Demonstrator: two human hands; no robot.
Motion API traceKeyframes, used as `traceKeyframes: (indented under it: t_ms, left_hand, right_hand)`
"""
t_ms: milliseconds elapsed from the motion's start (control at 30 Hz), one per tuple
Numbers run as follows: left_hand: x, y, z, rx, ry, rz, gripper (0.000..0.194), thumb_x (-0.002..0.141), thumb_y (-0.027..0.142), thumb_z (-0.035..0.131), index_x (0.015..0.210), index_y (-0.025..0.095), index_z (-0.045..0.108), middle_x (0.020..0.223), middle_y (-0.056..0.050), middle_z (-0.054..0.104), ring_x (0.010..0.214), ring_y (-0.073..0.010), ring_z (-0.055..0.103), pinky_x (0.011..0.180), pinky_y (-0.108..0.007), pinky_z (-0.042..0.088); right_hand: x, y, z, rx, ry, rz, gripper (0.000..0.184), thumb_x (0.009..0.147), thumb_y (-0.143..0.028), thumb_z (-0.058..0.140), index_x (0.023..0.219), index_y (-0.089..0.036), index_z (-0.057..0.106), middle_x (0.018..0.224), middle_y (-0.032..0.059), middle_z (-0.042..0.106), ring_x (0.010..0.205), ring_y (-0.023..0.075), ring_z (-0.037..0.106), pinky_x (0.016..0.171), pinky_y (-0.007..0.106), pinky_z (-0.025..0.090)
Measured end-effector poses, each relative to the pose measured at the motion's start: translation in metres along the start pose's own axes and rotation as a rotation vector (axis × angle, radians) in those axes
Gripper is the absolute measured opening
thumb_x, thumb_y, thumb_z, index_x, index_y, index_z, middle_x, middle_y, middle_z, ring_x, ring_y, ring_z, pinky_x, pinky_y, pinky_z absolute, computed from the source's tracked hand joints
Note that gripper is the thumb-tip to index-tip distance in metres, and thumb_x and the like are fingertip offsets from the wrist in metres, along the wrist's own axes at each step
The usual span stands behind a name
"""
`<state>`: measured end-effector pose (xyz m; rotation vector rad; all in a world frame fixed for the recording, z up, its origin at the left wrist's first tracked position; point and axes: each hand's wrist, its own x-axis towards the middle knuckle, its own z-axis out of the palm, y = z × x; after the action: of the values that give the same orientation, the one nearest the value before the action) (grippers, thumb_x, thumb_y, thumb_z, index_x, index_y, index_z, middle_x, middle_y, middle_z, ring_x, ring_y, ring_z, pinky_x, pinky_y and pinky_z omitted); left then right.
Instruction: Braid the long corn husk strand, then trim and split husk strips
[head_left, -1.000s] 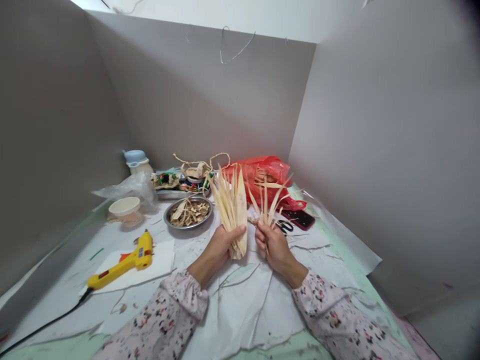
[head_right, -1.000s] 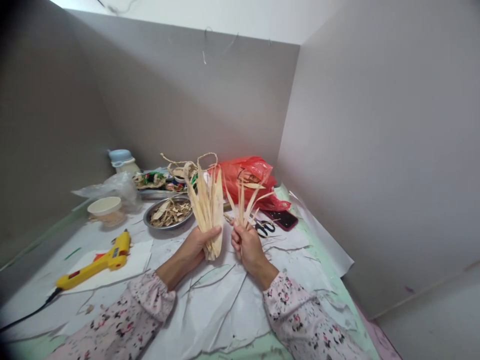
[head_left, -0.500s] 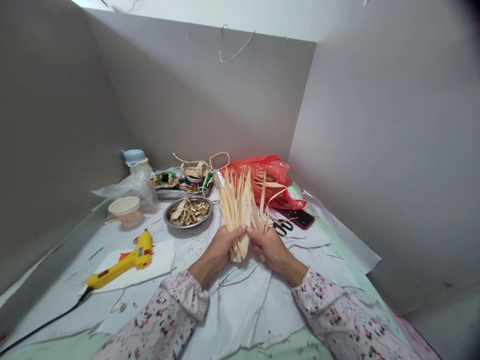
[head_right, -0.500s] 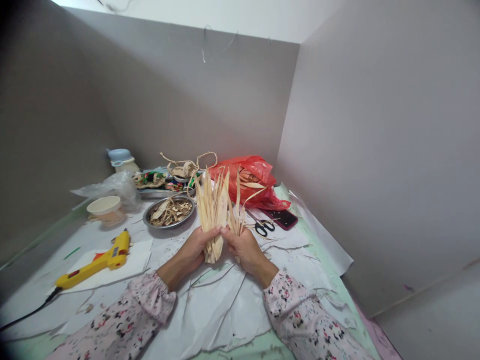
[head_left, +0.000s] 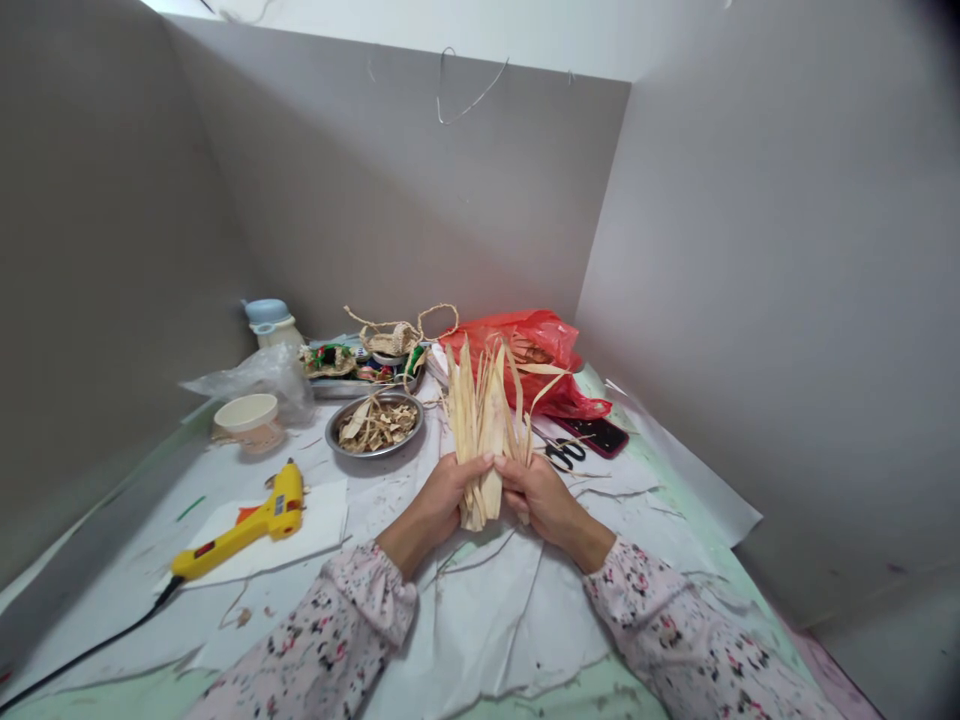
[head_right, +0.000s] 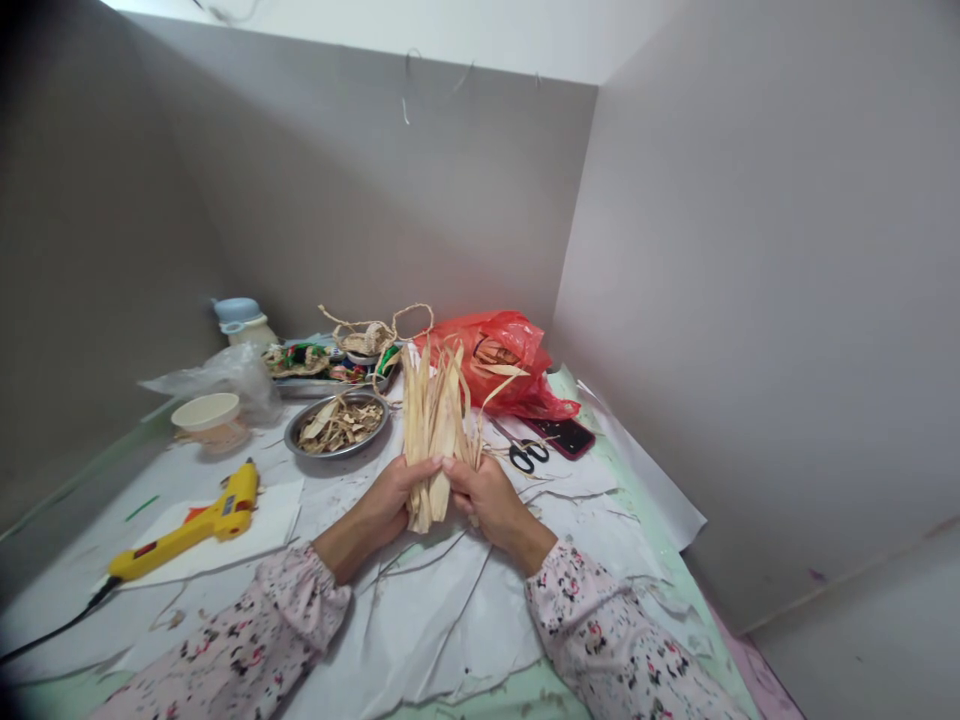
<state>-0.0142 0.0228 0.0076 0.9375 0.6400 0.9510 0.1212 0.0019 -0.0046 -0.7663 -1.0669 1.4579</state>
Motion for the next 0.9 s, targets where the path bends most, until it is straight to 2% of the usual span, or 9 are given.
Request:
traceKeyframes:
  t_ms: [167, 333, 467, 600, 733, 900]
  left_hand:
    - [0.0, -0.001, -0.001, -0.003, -0.031, 0.001, 0.047, 0.07, 0.033, 0.076, 0.108, 0.008, 0.065, 0.084, -0.013, 0.073, 0.064, -0.0212, 0.068, 0.06, -0.029, 0.053]
    - [0.0, 0.002, 0.002, -0.032, 0.018, 0.022, 0.042, 0.07, 0.028, 0.076, 0.105, 0.008, 0.065, 0.084, -0.012, 0.073, 0.065, -0.0198, 0.068, 0.062, -0.028, 0.053]
    - [0.002, 0.006, 0.0, -0.095, 0.076, 0.02, 0.032, 0.069, 0.025, 0.077, 0.095, 0.008, 0.067, 0.072, -0.007, 0.071, 0.055, -0.0157, 0.064, 0.055, -0.024, 0.051]
    - [0.007, 0.011, -0.007, -0.202, 0.21, 0.052, 0.016, 0.072, 0.018, 0.073, 0.083, 0.009, 0.065, 0.061, -0.003, 0.066, 0.047, -0.0124, 0.06, 0.046, -0.021, 0.048]
    - [0.012, 0.02, -0.014, -0.317, 0.339, 0.102, 0.002, 0.08, 0.011, 0.062, 0.078, 0.011, 0.062, 0.056, 0.0, 0.061, 0.041, -0.01, 0.056, 0.043, -0.02, 0.049]
    - [0.015, 0.031, -0.019, -0.457, 0.424, 0.226, 0.015, 0.088, 0.008, 0.049, 0.079, 0.012, 0.059, 0.056, 0.001, 0.059, 0.045, -0.0101, 0.057, 0.048, -0.021, 0.052]
  right_hand:
    - [-0.001, -0.004, 0.001, 0.051, -0.026, -0.009, 0.034, 0.073, -0.042, 0.072, 0.066, -0.018, 0.049, 0.051, -0.0106, 0.028, 0.041, 0.004, 0.015, 0.035, 0.019, 0.014]
    - [-0.002, -0.008, 0.002, 0.149, -0.022, 0.014, 0.028, 0.071, -0.036, 0.075, 0.075, -0.018, 0.054, 0.05, -0.0123, 0.023, 0.041, 0.0042, 0.013, 0.036, 0.017, 0.013]
    - [-0.001, -0.009, 0.001, 0.177, 0.065, 0.021, 0.026, 0.07, -0.035, 0.073, 0.065, -0.016, 0.055, 0.052, -0.0069, 0.039, 0.041, 0.0043, 0.028, 0.036, 0.017, 0.017]
    - [0.002, -0.011, -0.003, 0.266, 0.138, -0.004, 0.015, 0.067, -0.028, 0.066, 0.066, -0.015, 0.059, 0.066, -0.0001, 0.055, 0.044, 0.0052, 0.039, 0.034, 0.017, 0.018]
    - [0.005, -0.016, -0.011, 0.44, 0.248, -0.144, 0.017, 0.067, -0.025, 0.059, 0.059, -0.018, 0.045, 0.056, -0.0035, 0.049, 0.039, 0.0056, 0.035, 0.034, 0.018, 0.019]
    - [0.007, -0.021, -0.021, 0.591, 0.416, -0.228, 0.019, 0.068, -0.024, 0.054, 0.06, -0.02, 0.038, 0.053, -0.0065, 0.042, 0.039, 0.0056, 0.034, 0.034, 0.017, 0.021]
